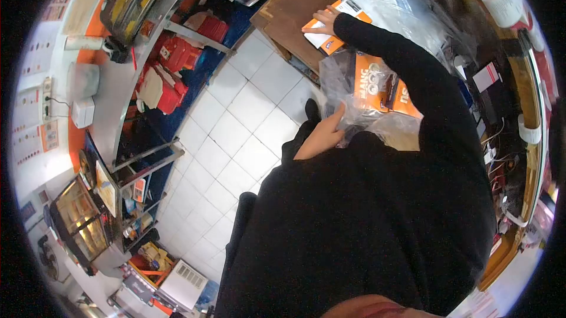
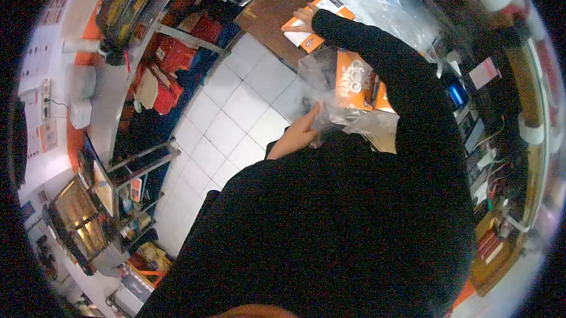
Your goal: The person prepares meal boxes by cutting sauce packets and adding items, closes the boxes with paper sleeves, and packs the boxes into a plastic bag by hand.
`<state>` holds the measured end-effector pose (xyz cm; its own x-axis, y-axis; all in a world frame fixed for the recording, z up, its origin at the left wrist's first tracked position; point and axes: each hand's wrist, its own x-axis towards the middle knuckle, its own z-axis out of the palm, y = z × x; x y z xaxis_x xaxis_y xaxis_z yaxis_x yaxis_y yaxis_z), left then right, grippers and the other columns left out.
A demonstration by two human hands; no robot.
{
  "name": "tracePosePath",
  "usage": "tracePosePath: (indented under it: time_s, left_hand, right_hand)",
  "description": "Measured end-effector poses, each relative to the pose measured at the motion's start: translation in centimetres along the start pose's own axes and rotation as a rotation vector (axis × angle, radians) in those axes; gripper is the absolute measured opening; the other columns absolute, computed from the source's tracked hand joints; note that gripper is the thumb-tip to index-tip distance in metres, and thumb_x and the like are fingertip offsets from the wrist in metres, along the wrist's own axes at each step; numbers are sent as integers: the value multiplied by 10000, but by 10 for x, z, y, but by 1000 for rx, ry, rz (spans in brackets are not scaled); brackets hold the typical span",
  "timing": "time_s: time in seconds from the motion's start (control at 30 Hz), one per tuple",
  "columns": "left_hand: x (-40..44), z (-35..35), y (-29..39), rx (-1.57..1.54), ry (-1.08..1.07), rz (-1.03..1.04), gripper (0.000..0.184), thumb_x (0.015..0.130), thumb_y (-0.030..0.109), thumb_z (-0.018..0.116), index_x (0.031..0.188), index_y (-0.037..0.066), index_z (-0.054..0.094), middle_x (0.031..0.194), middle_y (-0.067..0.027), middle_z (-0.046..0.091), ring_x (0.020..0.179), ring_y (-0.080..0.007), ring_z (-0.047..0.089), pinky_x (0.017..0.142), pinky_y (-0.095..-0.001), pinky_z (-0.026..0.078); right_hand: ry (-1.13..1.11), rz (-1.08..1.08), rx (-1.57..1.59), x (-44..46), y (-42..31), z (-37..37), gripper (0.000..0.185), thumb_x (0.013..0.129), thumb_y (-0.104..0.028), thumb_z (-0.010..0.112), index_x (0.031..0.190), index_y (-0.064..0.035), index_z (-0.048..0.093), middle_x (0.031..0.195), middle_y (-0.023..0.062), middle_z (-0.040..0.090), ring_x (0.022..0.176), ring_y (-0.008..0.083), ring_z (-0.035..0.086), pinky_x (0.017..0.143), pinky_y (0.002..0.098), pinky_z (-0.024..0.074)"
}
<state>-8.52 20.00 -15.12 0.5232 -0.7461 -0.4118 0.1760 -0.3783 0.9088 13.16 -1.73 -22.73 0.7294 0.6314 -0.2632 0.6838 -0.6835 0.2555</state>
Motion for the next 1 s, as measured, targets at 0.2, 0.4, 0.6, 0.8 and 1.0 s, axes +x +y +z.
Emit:
tracePosePath:
  time_s: [0.2,0.4,0.6,0.8,1.0]
  left_hand:
    - [8,-8,-16,210,158,263,666,707,22,452,1310,-4,170,1012,-269,500,770,-270,549,725,-305,426]
    - [20,-36,54,-155,341,138,673,693,-32,389,1328,14,169,713,-92,534,544,-122,517,494,-247,438]
    - [25,-42,116,-240,436,492,661,691,-68,351,1326,21,193,1040,-142,484,697,-107,507,552,-216,453]
    - [26,-19,118,152,331,646,603,696,-61,447,1273,-45,273,1138,-294,434,715,-244,528,698,-257,436]
    - [21,-24,129,-192,291,524,620,725,-47,436,1302,-37,210,1257,-177,358,773,-152,523,625,-207,456]
  right_hand:
    - [417,361,181,-59,9,-105,1108,381,-244,768,1323,-334,192,1116,291,395,995,413,423,884,442,334]
    - [1028,625,1150,-179,-50,-184,1064,567,-397,708,1341,-25,79,1104,249,409,988,331,392,918,378,267]
    - [1082,1192,608,-160,-149,-131,1117,477,-424,711,1326,-30,101,1148,348,257,1054,436,310,886,477,281]
    - [282,1383,544,-148,-128,-73,915,558,-441,637,1325,-157,228,1310,293,136,1207,438,140,866,640,183]
    - [-306,1236,486,-225,-92,-94,930,547,-647,557,1294,-157,298,1380,172,139,1279,319,99,872,696,42]
